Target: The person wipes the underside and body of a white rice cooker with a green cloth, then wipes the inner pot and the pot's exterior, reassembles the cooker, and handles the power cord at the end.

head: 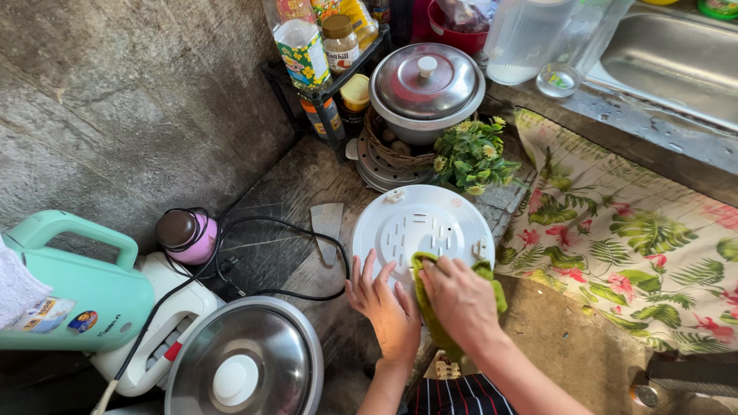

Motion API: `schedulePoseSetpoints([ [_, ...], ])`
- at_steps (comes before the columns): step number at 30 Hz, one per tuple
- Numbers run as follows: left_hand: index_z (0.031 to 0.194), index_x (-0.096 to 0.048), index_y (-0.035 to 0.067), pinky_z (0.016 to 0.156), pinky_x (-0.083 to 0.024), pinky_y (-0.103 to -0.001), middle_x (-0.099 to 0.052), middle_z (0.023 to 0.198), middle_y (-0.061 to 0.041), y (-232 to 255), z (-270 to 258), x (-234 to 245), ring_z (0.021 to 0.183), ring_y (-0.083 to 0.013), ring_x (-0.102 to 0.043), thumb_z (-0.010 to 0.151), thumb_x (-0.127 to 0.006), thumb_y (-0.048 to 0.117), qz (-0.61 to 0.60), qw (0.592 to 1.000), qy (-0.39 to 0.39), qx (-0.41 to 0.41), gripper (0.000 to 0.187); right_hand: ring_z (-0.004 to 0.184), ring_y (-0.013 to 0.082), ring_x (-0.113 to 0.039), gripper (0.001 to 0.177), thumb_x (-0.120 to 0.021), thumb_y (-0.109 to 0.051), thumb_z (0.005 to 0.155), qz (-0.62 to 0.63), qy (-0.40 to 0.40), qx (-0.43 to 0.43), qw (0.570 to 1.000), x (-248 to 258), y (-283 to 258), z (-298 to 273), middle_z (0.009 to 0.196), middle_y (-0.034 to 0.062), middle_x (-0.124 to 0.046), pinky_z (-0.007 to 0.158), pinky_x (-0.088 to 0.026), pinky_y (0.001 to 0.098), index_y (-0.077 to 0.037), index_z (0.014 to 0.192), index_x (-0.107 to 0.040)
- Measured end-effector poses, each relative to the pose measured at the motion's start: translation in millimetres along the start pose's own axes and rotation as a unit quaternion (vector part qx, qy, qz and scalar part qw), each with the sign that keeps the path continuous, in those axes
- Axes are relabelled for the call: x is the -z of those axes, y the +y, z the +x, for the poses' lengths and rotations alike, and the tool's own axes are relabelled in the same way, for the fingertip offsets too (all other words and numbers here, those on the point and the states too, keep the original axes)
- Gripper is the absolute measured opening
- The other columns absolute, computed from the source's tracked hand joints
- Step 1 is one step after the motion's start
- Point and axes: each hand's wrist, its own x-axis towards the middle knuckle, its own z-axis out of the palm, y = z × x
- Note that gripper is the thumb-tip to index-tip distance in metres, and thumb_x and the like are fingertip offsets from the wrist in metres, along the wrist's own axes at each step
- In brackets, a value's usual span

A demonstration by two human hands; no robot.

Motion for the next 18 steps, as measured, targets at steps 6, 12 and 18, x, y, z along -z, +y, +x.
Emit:
schedulePoseSetpoints([
  [6,0.124,-0.054,0.005,0.124,-0.032,-0.060,-0.044,0.154,-0.022,0.6,6.1,2.8,0.153,-0.0448,-0.033,0.090,-0.049,-0.008,-0.057,0.997,-0.025,-0.034,0.036,0.083,0.0249,-0.063,0.029,-0.061,-0.021,0.093,-0.001,-0.068,0.009,0.998,8.5,-2.9,11.3,0.092,0.0095,-0.062,0.065,-0.055,0.0375,0.001,0.109,-0.071],
  [12,0.132,-0.047,-0.005,0.112,-0.004,-0.075,-0.038,0.150,-0.029,13.3,17.9,6.3,0.147,-0.0492,-0.022,0.080,-0.069,0.008,-0.017,0.998,-0.057,-0.020,0.058,0.094,0.0269,-0.063,0.023,-0.057,-0.017,0.090,0.018,-0.106,0.031,0.994,-0.1,-1.1,24.0,0.099,0.0103,-0.059,0.071,-0.055,0.0392,-0.003,0.101,-0.071],
  [18,0.122,-0.061,0.006,0.120,-0.009,-0.070,-0.045,0.150,-0.019,19.8,19.7,0.4,0.152,-0.0413,-0.027,0.090,-0.064,0.007,0.012,0.996,-0.068,-0.057,0.031,0.080,0.0241,-0.063,0.031,-0.059,-0.013,0.089,0.045,-0.039,0.000,0.998,15.6,23.1,-8.2,0.092,0.0104,-0.058,0.067,-0.056,0.0369,-0.005,0.116,-0.071],
])
